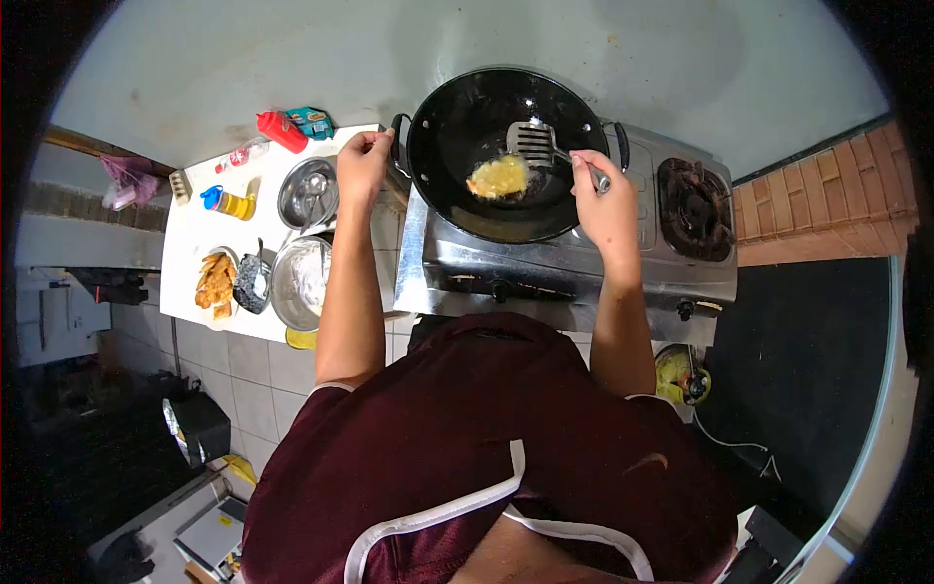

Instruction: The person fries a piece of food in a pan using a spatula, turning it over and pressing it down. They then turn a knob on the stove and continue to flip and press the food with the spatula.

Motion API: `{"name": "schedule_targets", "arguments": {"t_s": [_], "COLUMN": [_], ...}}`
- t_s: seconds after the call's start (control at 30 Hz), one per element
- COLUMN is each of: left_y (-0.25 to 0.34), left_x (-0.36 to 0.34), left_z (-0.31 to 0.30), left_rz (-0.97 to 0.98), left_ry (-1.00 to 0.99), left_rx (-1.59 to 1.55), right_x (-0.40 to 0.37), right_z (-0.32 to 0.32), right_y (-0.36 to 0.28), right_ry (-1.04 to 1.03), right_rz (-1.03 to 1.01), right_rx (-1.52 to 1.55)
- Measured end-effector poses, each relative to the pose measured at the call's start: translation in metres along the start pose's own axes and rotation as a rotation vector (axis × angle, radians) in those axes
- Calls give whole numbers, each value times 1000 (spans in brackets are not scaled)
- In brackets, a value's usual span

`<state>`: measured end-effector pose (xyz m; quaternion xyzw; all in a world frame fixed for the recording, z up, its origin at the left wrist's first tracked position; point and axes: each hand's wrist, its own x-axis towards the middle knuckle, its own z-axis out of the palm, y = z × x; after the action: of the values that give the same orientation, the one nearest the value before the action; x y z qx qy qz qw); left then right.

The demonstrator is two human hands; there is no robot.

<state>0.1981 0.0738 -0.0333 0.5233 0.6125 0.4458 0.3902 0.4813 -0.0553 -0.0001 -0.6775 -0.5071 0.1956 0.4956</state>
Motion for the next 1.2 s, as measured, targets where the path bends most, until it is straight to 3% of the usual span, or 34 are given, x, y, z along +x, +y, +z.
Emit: {"name": "schedule_targets", "arguments": {"t_s": [0.23,0.3,0.57,0.63,0.77,0.83,0.9,1.2], "left_y": [2,-3,-6,-7,-6,-5,-5,5], "left_x": [-1,3,3,6,4,6,7,-2], "left_z": [1,2,4,3,4,4,3,3], "left_rz": [12,6,65,82,83,68,67,28], "left_ry": [15,12,43,51,44,44,38,38], "left_rx": [45,24,20,30,44,79,104,122], "right_x": [-7,-10,-16,-15,-14,-8,-1,31], "right_z": [-8,-8,-1,-1,-8,-10,-8,4], "right_y": [-12,-12,0,4,-3,-9,-11,-37], "right_ry": [9,-140,-13,91,142,181,190,24], "right_rz": [-55,51,-58,-162,-79,-270,-283,-265], "right_rx": [63,39,69,-42,-47,-113,-152,-480]}}
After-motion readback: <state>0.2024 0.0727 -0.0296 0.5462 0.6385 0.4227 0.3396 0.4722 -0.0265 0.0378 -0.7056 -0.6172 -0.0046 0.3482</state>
